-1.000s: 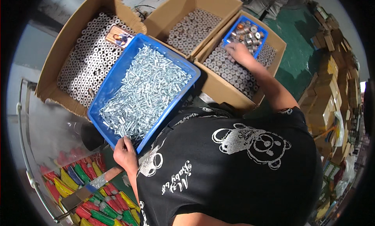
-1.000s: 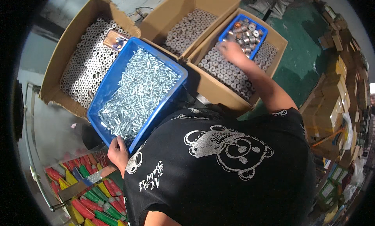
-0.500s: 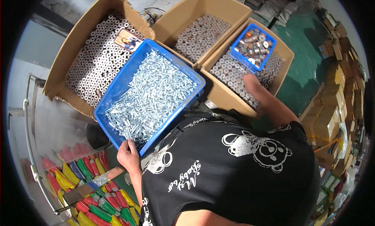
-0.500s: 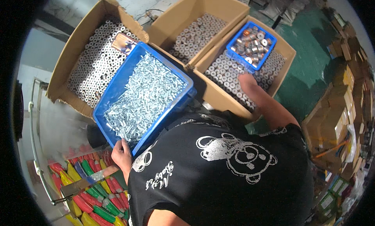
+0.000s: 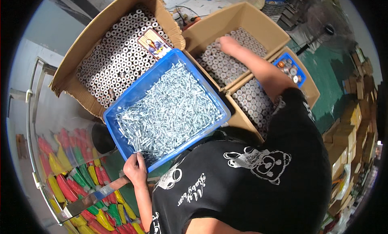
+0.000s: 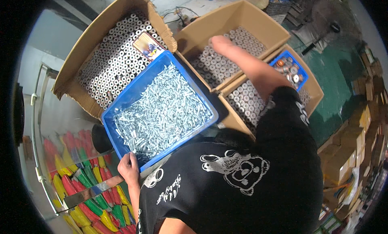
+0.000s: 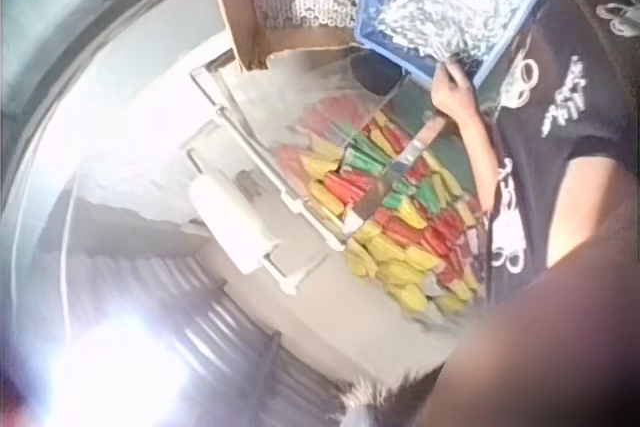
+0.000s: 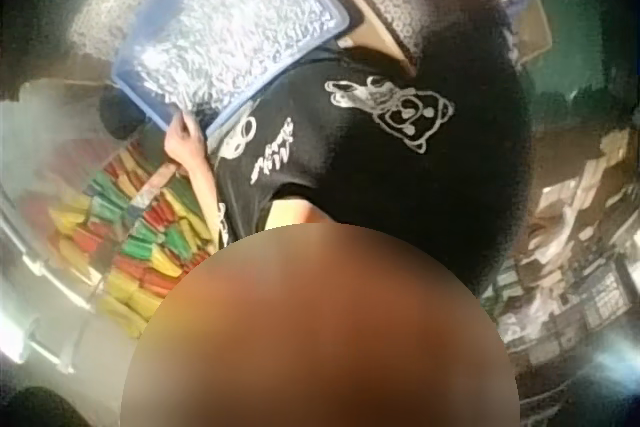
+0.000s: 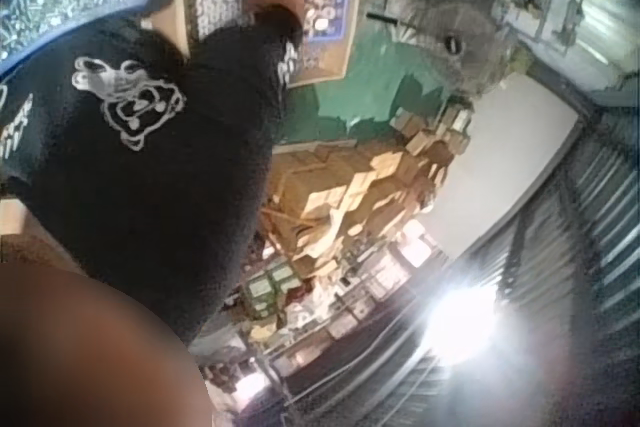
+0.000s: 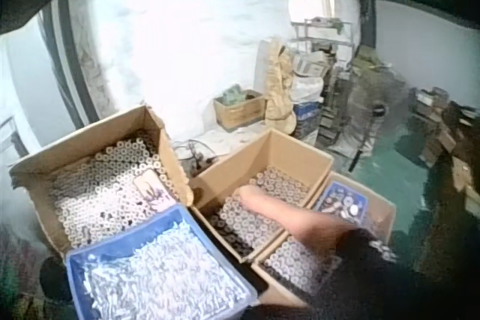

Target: The recorder is sorting various small metal components including bolts and cylindrical spacers into separate bins and boxes.

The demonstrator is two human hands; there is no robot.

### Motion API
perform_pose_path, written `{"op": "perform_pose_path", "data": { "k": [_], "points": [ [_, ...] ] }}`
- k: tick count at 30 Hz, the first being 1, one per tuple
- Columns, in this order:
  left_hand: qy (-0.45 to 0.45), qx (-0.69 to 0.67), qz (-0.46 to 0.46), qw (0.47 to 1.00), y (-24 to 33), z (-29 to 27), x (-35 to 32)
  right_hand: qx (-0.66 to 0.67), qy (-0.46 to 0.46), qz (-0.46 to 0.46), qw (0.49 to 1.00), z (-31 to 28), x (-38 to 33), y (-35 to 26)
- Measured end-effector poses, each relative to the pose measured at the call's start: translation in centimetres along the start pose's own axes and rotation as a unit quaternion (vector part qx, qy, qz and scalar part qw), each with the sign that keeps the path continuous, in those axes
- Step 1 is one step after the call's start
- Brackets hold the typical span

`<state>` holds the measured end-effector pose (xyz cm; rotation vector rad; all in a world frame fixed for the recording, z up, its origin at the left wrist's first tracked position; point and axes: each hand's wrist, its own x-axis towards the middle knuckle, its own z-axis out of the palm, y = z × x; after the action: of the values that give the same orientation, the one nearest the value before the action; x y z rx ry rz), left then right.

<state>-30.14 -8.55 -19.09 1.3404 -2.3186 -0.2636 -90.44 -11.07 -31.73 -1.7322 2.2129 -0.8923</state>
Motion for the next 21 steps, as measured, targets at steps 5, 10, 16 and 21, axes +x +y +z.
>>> {"op": "perform_pose_path", "data": {
  "k": [5, 10, 16, 21],
  "points": [
    [0.002, 0.024, -0.013, 1.0, -0.2, -0.3, -0.6, -0.377, -0.256, 0.019, 0.89, 6.5, 3.9, 6.3],
    [-0.016, 0.048, -0.015, 0.999, 0.4, -0.6, 0.2, -0.389, -0.243, 0.074, 0.885, 10.5, 2.1, 12.1],
    [0.011, 0.008, -0.016, 1.0, 0.7, -0.7, 0.4, -0.352, -0.244, 0.192, 0.883, 12.5, 2.6, 15.3],
    [0.016, 0.02, -0.011, 1.0, 0.9, -1.2, 0.6, -0.356, -0.237, 0.21, 0.879, 12.1, 2.8, 14.3]
  ]
}}
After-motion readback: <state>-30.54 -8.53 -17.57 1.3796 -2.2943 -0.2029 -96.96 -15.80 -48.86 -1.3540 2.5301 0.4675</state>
